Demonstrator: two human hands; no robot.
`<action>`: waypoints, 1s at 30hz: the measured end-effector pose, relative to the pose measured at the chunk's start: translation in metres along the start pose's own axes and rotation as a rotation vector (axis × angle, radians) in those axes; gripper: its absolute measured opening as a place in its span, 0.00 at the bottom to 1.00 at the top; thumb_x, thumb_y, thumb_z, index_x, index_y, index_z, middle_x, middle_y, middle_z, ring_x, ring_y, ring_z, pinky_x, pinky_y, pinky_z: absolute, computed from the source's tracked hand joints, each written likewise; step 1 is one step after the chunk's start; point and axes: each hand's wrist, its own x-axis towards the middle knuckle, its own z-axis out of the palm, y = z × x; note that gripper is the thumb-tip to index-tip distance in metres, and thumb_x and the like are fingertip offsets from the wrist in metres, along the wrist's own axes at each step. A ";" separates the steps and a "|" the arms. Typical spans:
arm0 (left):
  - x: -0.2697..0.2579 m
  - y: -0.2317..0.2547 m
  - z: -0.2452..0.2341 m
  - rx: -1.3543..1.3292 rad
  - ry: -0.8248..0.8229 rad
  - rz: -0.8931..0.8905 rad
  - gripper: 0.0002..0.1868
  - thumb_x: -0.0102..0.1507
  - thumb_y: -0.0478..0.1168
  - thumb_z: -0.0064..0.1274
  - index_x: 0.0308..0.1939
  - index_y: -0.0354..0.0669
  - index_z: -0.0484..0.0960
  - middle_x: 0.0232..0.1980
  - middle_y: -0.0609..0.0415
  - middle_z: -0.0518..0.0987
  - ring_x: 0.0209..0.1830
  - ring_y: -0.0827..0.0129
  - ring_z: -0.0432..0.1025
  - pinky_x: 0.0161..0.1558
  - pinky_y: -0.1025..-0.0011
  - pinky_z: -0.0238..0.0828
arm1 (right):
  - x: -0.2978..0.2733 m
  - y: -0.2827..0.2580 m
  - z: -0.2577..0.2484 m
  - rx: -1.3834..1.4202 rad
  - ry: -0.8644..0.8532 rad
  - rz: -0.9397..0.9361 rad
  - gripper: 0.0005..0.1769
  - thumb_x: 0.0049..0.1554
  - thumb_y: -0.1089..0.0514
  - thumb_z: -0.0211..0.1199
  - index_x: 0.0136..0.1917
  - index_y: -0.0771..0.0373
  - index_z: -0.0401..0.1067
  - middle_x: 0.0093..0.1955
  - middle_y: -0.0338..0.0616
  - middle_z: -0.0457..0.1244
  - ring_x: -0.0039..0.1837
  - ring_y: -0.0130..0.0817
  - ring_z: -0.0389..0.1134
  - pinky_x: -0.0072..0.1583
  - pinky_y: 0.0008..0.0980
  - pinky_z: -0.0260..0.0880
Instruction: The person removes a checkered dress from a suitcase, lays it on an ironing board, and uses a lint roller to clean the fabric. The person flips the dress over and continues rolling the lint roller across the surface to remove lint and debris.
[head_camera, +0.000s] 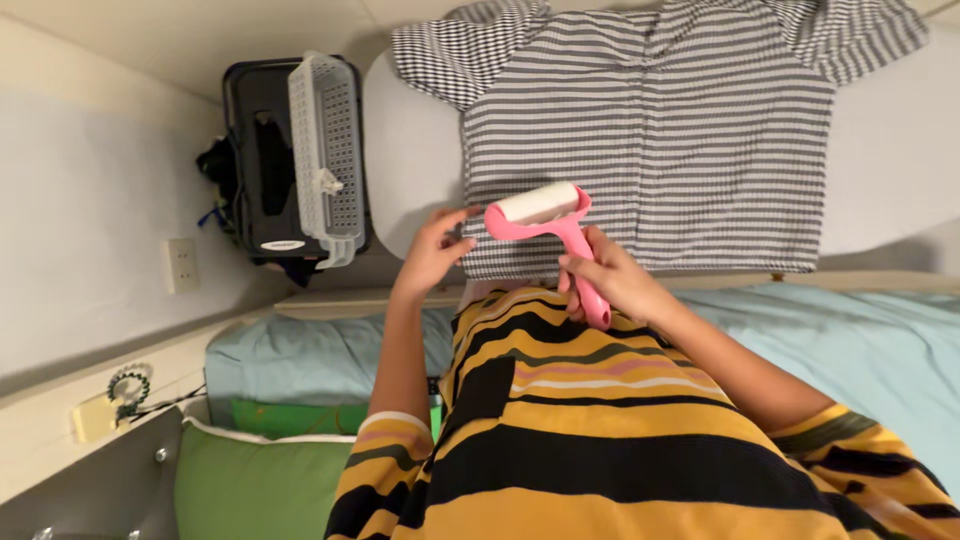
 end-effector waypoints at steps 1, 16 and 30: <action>-0.002 -0.002 0.000 0.030 0.004 -0.042 0.28 0.61 0.31 0.61 0.66 0.44 0.77 0.56 0.57 0.75 0.31 0.81 0.71 0.33 0.80 0.72 | 0.004 0.001 0.007 0.000 -0.016 0.009 0.16 0.62 0.53 0.57 0.56 0.64 0.57 0.36 0.44 0.65 0.31 0.33 0.69 0.33 0.34 0.74; -0.016 -0.014 0.001 -0.289 -0.001 -0.175 0.36 0.54 0.29 0.68 0.67 0.42 0.77 0.63 0.54 0.71 0.28 0.84 0.66 0.26 0.81 0.66 | 0.113 -0.009 0.060 -0.039 0.212 -0.100 0.15 0.66 0.51 0.51 0.51 0.62 0.52 0.28 0.41 0.56 0.20 0.30 0.57 0.21 0.30 0.55; -0.014 -0.014 -0.005 -0.201 -0.040 -0.116 0.34 0.53 0.32 0.68 0.65 0.41 0.79 0.64 0.52 0.72 0.27 0.83 0.66 0.31 0.81 0.69 | 0.300 -0.165 0.025 -0.099 0.158 -0.261 0.16 0.67 0.51 0.53 0.60 0.62 0.56 0.29 0.38 0.59 0.23 0.27 0.59 0.24 0.29 0.61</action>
